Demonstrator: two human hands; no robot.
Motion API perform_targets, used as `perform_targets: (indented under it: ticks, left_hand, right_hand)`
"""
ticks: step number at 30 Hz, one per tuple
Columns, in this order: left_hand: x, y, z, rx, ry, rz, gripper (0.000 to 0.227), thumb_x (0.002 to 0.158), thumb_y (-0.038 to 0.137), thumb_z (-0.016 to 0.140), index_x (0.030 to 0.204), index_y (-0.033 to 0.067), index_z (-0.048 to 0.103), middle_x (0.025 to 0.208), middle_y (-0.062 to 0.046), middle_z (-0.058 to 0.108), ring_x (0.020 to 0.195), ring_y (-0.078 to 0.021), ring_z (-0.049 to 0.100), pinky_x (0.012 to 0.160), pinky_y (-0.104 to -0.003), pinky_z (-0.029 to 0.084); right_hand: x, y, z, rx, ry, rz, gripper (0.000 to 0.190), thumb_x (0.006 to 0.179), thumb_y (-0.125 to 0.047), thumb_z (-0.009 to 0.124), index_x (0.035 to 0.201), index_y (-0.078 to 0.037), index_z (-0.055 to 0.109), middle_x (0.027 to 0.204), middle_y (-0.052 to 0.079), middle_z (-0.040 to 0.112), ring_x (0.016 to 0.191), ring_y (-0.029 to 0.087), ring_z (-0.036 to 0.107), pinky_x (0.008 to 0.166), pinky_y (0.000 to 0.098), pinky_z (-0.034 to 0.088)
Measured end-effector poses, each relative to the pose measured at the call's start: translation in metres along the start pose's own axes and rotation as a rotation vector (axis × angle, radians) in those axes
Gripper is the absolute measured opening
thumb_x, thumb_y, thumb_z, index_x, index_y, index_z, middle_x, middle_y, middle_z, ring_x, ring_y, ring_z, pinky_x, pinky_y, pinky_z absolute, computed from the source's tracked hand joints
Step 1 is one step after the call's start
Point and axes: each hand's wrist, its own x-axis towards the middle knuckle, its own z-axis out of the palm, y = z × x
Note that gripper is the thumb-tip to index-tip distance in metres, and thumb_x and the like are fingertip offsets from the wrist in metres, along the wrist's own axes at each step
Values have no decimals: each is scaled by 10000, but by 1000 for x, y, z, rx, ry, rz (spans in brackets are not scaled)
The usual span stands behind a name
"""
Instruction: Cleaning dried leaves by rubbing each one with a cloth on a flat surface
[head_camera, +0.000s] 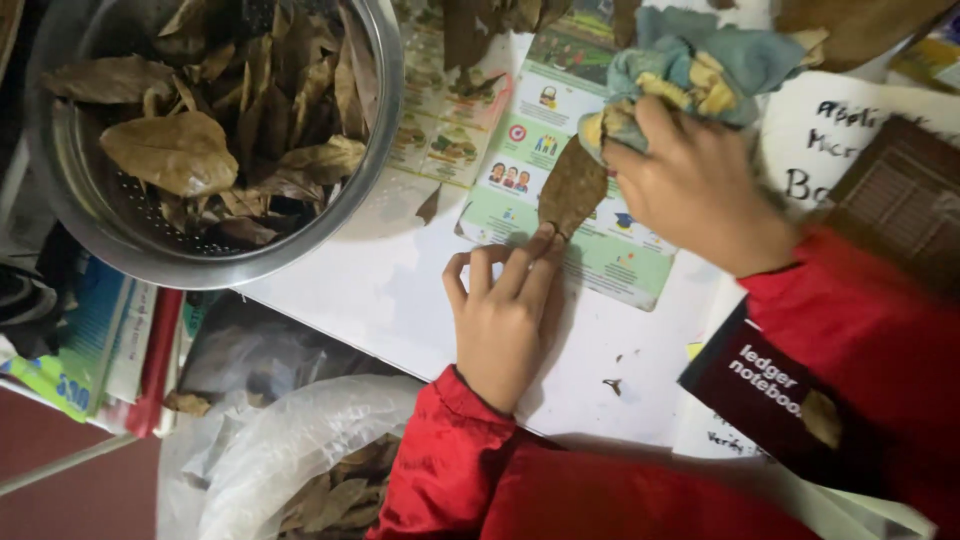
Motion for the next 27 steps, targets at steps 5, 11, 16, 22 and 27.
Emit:
perform_targets:
  ticks: [5,11,16,22,27]
  left_hand:
    - [4,4,2,-51,4,-46,174,1056,207,543,1134,154,689,1173,53,680,916,-267,520,865,-436,365]
    - [57,-14,5,-178,89,-18,221,915,247,750,968,86,609,907,-122,608,851,-370,514,738,-479,427]
    - [84,-35,53,-131,-320,-120,715,752,360,886,1368,220,551,1213,-122,533,1052,-423,575,778,-585,543]
    - [85,-63,68,-519,-282,-73,546,735,134,756,1262,128,613,1151,-131,683,1026,-362,680,881,-431,512]
    - [86,-50,39,-718,-109,-160,202,953,162,652,819,156,501,739,22,466,639,-129,433,621,-312,373]
  right_hand:
    - [-1,-6,3,220,24,157,146,882,-96,647,974,-176,728,1015,106,495,589,301,636,388,416,414]
    - [-7,14,6,612,76,154,124,984,22,598,863,4,575,890,153,441,712,361,503,573,490,401]
    - [-8,16,13,633,100,138,111,991,11,585,882,3,568,913,168,457,745,389,535,585,503,412]
    - [-8,18,24,621,173,125,38,938,4,604,910,4,630,901,167,511,754,344,557,590,466,453]
    - [-3,11,15,723,237,150,134,959,34,616,856,2,535,876,138,404,739,319,485,659,441,404]
